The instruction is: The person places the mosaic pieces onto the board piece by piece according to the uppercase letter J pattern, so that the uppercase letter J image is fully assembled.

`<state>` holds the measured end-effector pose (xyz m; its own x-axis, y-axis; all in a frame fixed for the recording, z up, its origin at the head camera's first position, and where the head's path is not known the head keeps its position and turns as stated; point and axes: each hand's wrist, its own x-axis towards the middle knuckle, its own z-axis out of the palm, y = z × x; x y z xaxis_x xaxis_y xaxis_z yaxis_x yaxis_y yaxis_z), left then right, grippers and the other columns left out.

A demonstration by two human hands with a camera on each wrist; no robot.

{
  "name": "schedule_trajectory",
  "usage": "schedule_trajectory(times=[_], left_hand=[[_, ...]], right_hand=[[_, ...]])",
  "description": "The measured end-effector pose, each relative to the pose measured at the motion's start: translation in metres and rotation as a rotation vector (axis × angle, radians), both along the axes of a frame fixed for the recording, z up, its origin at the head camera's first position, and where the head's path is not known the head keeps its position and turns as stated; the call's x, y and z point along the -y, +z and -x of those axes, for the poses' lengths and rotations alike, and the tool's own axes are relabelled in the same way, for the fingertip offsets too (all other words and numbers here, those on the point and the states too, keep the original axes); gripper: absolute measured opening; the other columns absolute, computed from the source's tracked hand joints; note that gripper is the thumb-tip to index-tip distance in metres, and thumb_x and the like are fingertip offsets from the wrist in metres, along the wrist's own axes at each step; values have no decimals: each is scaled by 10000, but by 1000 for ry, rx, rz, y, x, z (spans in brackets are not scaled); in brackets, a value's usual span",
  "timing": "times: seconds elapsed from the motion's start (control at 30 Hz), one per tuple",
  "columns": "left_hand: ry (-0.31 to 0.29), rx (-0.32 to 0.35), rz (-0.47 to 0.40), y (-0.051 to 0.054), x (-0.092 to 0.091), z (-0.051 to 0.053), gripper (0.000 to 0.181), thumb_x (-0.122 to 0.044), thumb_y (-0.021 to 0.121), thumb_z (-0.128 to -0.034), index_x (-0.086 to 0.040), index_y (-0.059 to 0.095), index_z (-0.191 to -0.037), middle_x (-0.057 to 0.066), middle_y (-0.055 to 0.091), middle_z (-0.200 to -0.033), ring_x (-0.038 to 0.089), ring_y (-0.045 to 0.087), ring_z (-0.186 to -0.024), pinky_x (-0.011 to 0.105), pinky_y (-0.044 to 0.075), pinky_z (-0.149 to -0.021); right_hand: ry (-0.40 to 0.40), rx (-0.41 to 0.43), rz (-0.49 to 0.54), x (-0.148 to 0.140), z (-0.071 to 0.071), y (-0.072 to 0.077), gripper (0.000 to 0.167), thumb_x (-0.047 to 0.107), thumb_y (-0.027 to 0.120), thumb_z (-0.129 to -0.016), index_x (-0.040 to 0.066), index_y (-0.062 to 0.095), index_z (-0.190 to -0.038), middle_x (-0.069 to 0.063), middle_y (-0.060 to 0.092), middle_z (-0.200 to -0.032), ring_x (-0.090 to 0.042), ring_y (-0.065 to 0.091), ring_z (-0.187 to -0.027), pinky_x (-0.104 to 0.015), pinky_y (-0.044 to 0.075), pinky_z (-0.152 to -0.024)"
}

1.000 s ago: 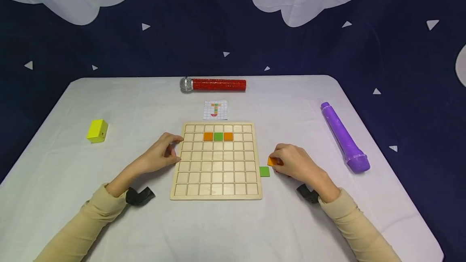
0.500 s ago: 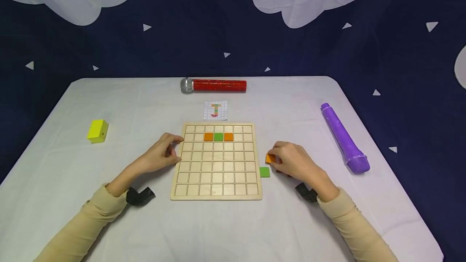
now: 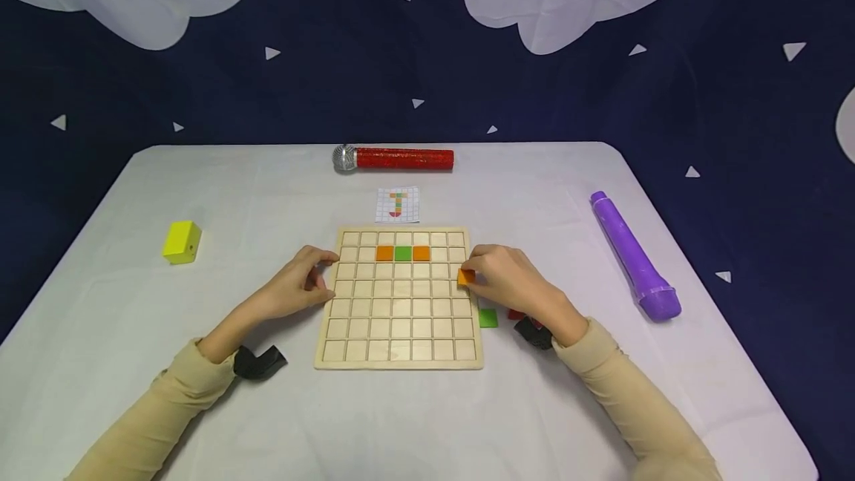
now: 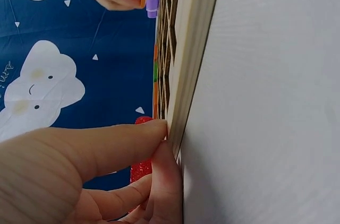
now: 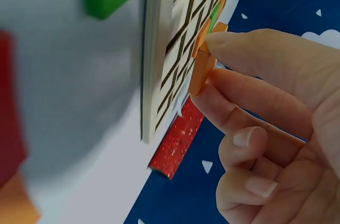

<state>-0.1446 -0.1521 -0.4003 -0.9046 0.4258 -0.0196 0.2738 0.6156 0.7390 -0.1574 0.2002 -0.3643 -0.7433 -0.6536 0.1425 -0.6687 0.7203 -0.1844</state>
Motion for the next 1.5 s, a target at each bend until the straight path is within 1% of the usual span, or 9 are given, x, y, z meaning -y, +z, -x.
schedule_trajectory(times=[0.17, 0.4, 0.53, 0.73, 0.9, 1.13, 1.27, 1.37, 1.5], left_hand=[[-11, -6, -14, -1, -2, -1, 560, -18, 686, -794, 95, 430, -1280, 205, 446, -1112, 116, 499, -753, 169, 445, -645], [-6, -1, -20, 0, -2, -1, 559, -12, 682, -798, 97, 424, -1281, 160, 446, -1052, 123, 496, -770, 175, 448, -655], [-4, 10, -25, 0, -2, -1, 560, -3, 678, -798, 105, 421, -1283, 145, 453, -1018, 125, 492, -777, 176, 449, -657], [-12, 40, -9, 3, -3, -2, 554, 3, 671, -803, 102, 417, -1285, 110, 469, -924, 132, 465, -775, 195, 423, -658], [-7, 60, 19, 4, -5, -5, 565, 1, 673, -806, 94, 407, -1295, 96, 452, -904, 133, 448, -769, 199, 398, -651], [-1, 45, 34, 5, -7, -7, 547, 2, 665, -814, 97, 413, -1290, 100, 465, -893, 137, 449, -754, 206, 382, -642], [2, 39, 39, 6, -8, -7, 538, 3, 666, -813, 95, 419, -1283, 98, 470, -889, 135, 451, -751, 205, 379, -641], [6, 34, 47, 6, -9, -8, 538, 3, 670, -808, 94, 425, -1279, 95, 474, -883, 134, 453, -748, 204, 380, -643], [8, 13, 63, 5, -9, -10, 549, -5, 673, -805, 98, 423, -1283, 91, 480, -883, 130, 455, -752, 206, 382, -655]], right_hand=[[40, -6, -16, 15, 6, -1, 214, 139, 769, -748, 51, 738, -940, -17, 672, -867, -115, 604, -762, -277, 512, -670], [106, -15, -44, 42, 14, 1, 181, 130, 754, -761, 67, 743, -930, -21, 669, -849, -100, 585, -722, -241, 502, -633], [123, -19, -59, 55, 18, 0, 155, 139, 741, -779, 86, 743, -925, -22, 676, -852, -97, 594, -728, -235, 510, -630], [135, 6, -74, 69, 23, 0, 130, 129, 731, -785, 96, 738, -911, -26, 678, -857, -96, 591, -723, -245, 508, -643], [148, 25, -86, 79, 27, -2, 101, 129, 731, -791, 100, 741, -887, -22, 676, -845, -80, 565, -694, -236, 504, -642], [138, 46, -110, 88, 28, -2, 104, 130, 723, -798, 105, 743, -897, -14, 674, -847, -85, 574, -700, -266, 517, -669], [119, 60, -120, 90, 28, -3, 104, 133, 721, -799, 113, 745, -898, -10, 658, -834, -77, 537, -672, -251, 495, -641], [120, 53, -116, 90, 28, -4, 89, 132, 720, -800, 112, 743, -885, -9, 644, -815, -79, 513, -657, -242, 477, -622], [124, 32, -112, 91, 28, -5, 93, 134, 730, -794, 113, 744, -883, -13, 647, -821, -91, 551, -675, -253, 497, -624]])
